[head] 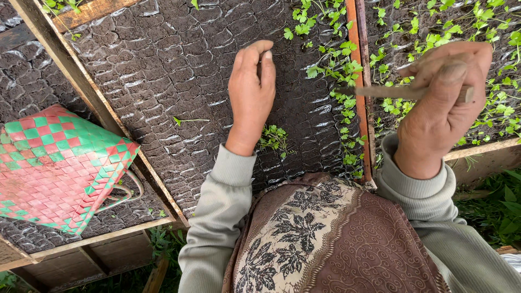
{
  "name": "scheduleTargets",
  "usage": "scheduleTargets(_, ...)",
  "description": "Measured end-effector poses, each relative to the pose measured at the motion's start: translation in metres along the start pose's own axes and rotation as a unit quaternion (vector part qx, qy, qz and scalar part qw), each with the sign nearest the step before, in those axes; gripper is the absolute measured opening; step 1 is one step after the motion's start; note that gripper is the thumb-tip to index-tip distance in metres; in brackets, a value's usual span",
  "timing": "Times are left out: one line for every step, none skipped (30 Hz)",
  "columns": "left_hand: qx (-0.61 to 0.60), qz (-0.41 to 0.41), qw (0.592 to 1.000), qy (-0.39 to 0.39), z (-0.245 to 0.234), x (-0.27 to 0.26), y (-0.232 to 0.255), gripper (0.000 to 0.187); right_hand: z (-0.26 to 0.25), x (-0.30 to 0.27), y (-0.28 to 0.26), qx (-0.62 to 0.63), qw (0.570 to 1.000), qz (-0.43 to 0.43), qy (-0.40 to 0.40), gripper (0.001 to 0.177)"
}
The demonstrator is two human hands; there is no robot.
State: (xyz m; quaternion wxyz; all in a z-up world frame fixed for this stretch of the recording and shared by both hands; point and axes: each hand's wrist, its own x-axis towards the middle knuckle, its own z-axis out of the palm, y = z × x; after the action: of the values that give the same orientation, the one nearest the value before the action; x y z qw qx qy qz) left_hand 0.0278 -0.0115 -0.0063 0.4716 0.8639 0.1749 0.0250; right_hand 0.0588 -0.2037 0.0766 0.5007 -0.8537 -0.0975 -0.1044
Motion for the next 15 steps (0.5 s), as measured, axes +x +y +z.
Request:
scheduleTargets(-0.001,0.003,1.0,0.003,-0.008,-0.006,0.003,0.017,-0.003,-0.004,-0.003,0.0,1.0,-0.004,0.001,0.048)
scheduleTargets(0.001,0.037,0.999,-0.02,-0.016,-0.013,0.007,0.016,-0.005,-0.008,-0.007,0.031,0.998,0.009,-0.061,0.034)
scheduleTargets(0.005,0.069,0.997,-0.042,-0.025,-0.022,0.01,0.016,-0.008,-0.013,-0.01,0.061,0.99,0.023,-0.125,0.028)
scheduleTargets(0.004,0.069,0.997,-0.039,-0.029,-0.03,0.009,0.016,-0.001,-0.019,-0.01,0.062,0.99,0.019,-0.126,0.028)
scheduleTargets(0.041,0.088,0.991,-0.096,-0.032,-0.041,0.008,0.017,0.005,-0.026,-0.011,0.035,0.974,0.072,-0.212,0.02)
scheduleTargets(0.077,0.106,0.979,-0.153,-0.036,-0.051,0.006,0.019,0.011,-0.035,-0.012,0.007,0.948,0.124,-0.294,0.012)
scheduleTargets(0.077,0.108,0.98,-0.149,-0.036,-0.064,0.0,0.019,0.019,-0.045,-0.014,0.007,0.948,0.12,-0.294,0.012)
scheduleTargets(0.135,0.123,0.969,-0.164,-0.036,-0.077,-0.006,0.022,0.026,-0.054,-0.015,-0.029,0.926,0.12,-0.358,0.006)
scheduleTargets(0.194,0.139,0.954,-0.18,-0.037,-0.09,-0.013,0.025,0.034,-0.065,-0.017,-0.065,0.898,0.121,-0.418,0.008)
scheduleTargets(0.196,0.141,0.954,-0.177,-0.035,-0.099,-0.024,0.025,0.041,-0.074,-0.011,-0.065,0.899,0.118,-0.416,0.008)
scheduleTargets(0.188,0.129,0.964,-0.138,-0.035,-0.108,-0.035,0.028,0.047,-0.084,-0.006,-0.082,0.885,0.115,-0.443,0.012)
scheduleTargets(0.18,0.117,0.972,-0.098,-0.035,-0.116,-0.047,0.031,0.053,-0.094,0.0,-0.1,0.87,0.112,-0.47,0.017)
scheduleTargets(0.178,0.123,0.971,-0.099,-0.039,-0.119,-0.047,0.031,0.061,-0.101,0.002,-0.102,0.872,0.113,-0.465,0.017)
scheduleTargets(0.149,0.113,0.979,-0.08,-0.043,-0.122,-0.047,0.031,0.068,-0.108,0.005,-0.114,0.879,0.106,-0.45,0.018)
scheduleTargets(0.118,0.099,0.986,-0.056,-0.045,-0.125,-0.046,0.031,0.074,-0.112,0.009,-0.125,0.884,0.093,-0.44,0.019)
